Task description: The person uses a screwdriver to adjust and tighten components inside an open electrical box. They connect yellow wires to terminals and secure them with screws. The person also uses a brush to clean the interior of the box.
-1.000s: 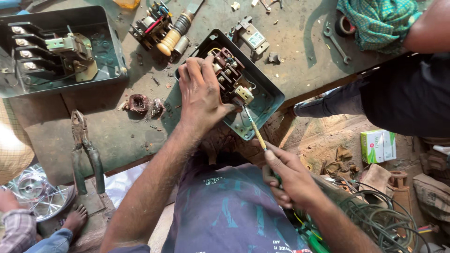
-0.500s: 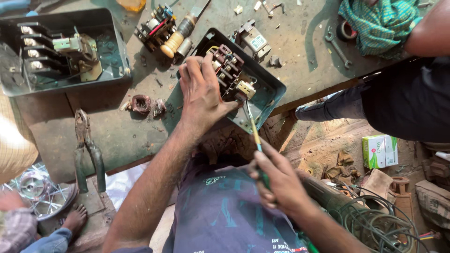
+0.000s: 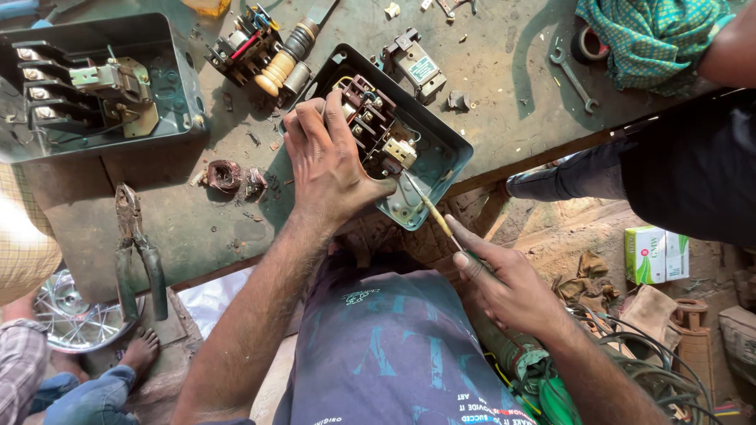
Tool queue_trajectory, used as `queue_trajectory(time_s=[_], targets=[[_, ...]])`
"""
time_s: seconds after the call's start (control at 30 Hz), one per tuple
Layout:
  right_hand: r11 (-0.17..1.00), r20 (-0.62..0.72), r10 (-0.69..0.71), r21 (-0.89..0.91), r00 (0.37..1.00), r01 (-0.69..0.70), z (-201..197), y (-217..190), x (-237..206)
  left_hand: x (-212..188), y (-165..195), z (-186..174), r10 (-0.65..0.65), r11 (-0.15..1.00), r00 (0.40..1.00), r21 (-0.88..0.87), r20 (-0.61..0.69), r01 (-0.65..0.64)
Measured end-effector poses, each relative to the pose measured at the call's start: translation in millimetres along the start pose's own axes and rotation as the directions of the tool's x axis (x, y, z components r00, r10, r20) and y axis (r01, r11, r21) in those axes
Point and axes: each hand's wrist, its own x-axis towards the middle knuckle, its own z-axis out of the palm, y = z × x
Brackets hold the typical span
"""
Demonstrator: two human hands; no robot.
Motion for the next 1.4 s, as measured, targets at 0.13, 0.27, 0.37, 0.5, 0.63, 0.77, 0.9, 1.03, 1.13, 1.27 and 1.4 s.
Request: queue_trajectory(time_s=[0.13, 0.27, 0.37, 0.5, 0.63, 0.77, 0.9, 1.03, 1.13, 1.27, 1.4], targets=[[0.998, 0.021, 0.062, 0.011, 0.998, -0.062, -2, 0, 3, -1, 1, 2, -0.032, 0.999, 0.999, 0.010, 0.029, 0.031], [0.994, 0.042, 0.037, 0.102, 0.998, -0.041, 1, -1, 3, -1, 2, 1, -0.043, 0.999, 0.998, -0.004, 0.042, 0.043], [0.988, 0.059, 0.021, 0.153, 0.998, -0.030, 6, -3, 2, 0, 2, 1, -0.035, 0.999, 0.999, 0.015, 0.026, 0.035], [0.982, 0.098, 0.063, 0.171, 0.993, -0.079, 6, -5, 1, 1, 2, 0, -0.033, 0.999, 0.999, 0.013, 0.020, 0.033], [0.983, 0.116, 0.038, 0.171, 0.992, -0.058, 4, -6, 3, 0, 2, -1, -0.030, 1.000, 0.999, -0.002, 0.012, 0.030], [0.978, 0.117, 0.056, 0.192, 0.992, -0.078, 5, -6, 3, 0, 3, -3, -0.026, 0.999, 1.000, -0.018, 0.012, 0.027], [0.969, 0.122, 0.042, 0.237, 0.992, -0.071, 7, -7, 2, 1, 2, -3, -0.017, 1.000, 1.000, -0.017, 0.019, 0.017], [0.968, 0.119, 0.059, 0.234, 0.991, -0.086, 8, -8, 2, 0, 2, -3, -0.022, 1.000, 1.000, -0.016, 0.022, 0.022], [0.967, 0.111, 0.059, 0.239, 0.992, -0.085, 9, -6, 3, 0, 2, -3, -0.022, 1.000, 1.000, -0.017, 0.022, 0.023], [0.962, 0.119, 0.037, 0.263, 0.992, -0.068, 8, 0, 5, 0, 2, -3, -0.020, 1.000, 1.000, -0.009, 0.015, 0.020], [0.989, 0.119, 0.028, 0.141, 0.993, -0.045, 7, 9, 7, 0, 3, -4, -0.021, 1.000, 1.000, -0.017, 0.022, 0.021]])
